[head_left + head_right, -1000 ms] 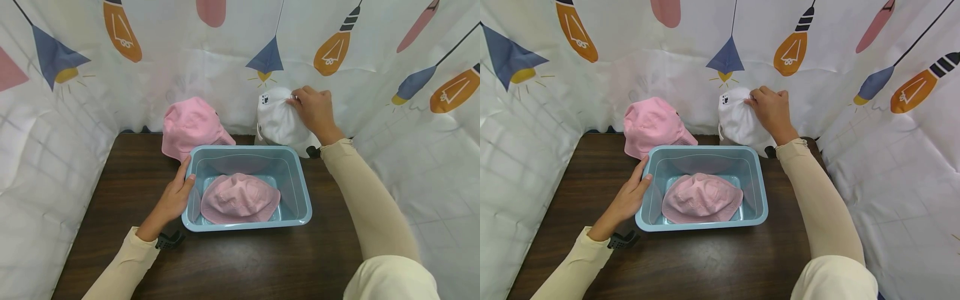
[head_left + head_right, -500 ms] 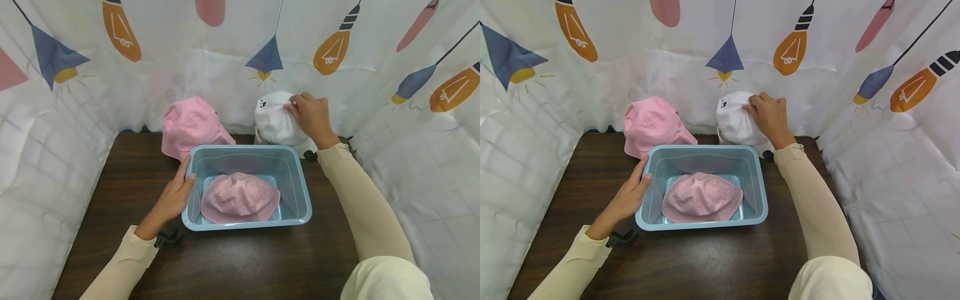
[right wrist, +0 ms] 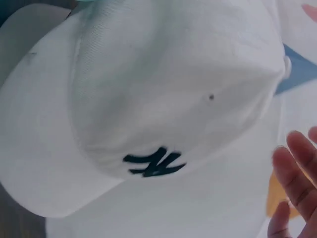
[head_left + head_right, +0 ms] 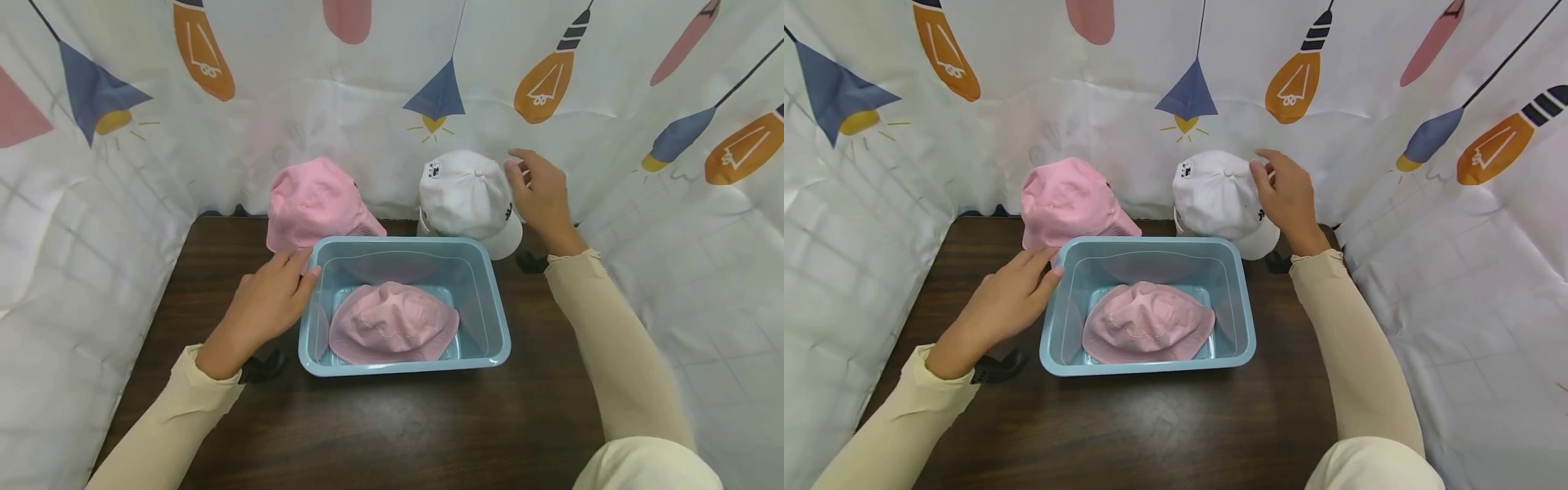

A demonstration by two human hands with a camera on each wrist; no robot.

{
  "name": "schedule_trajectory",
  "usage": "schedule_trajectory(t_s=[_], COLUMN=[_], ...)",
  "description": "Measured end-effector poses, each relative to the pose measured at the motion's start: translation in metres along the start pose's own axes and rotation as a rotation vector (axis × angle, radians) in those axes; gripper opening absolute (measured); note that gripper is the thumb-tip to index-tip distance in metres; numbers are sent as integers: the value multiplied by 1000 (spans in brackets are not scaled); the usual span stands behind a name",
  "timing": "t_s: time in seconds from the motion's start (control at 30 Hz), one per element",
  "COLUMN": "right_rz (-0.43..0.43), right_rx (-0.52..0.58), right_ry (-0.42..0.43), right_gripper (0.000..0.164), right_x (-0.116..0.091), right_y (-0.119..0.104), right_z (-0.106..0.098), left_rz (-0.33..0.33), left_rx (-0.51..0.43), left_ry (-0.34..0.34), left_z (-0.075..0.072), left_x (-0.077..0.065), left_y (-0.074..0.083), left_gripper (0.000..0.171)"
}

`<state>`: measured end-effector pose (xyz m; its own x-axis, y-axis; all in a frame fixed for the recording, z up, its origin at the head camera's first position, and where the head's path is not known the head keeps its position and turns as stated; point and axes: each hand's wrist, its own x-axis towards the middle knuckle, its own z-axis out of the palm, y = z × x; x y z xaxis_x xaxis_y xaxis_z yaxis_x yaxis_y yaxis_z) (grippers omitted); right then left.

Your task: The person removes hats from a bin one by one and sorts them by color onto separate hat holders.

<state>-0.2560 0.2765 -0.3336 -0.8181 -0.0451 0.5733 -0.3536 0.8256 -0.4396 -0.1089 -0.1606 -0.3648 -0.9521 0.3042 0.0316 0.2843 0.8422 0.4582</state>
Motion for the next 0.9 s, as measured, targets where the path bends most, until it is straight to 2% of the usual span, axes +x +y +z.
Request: schedule_trajectory(t_s=[0.07,0.13,0.2,0.27,0.4,0.53,0.63,0.73,0.83,0.9], right_rz=[91,202,325,446,644,808,911,1016,1134,1209], right_rx=[45,109,195,281,436,554,593,631,746,848], right_ry=[77,136,158,139,119,134,70,-50,-148,-199], right_gripper=[40,39,37,32,30,32,34,39,44,50], right_x=[-6,-12,-19,-25,-38,-51,-62,-73,-83,-90], right_y=[6,14,22,31,48,64,74,84,92,96], right_z=[-5,-11,-17,-22,-25,-24,-21,-15,-6,0], left_rz=[57,106,135,140,60,-37,-73,-78,-84,-112], left_rx=[2,-46,-102,-147,-220,-302,-341,-371,-421,-463], left_ry=[39,46,43,41,17,-35,-58,-89,-109,-120], left_z=[-11,-22,-30,-35,-37,-28,-17,-7,1,5], left_x=[11,27,46,68,109,146,167,182,194,203], left_y=[8,16,23,29,36,47,60,76,90,96], left_gripper=[40,38,37,39,43,44,39,36,36,36])
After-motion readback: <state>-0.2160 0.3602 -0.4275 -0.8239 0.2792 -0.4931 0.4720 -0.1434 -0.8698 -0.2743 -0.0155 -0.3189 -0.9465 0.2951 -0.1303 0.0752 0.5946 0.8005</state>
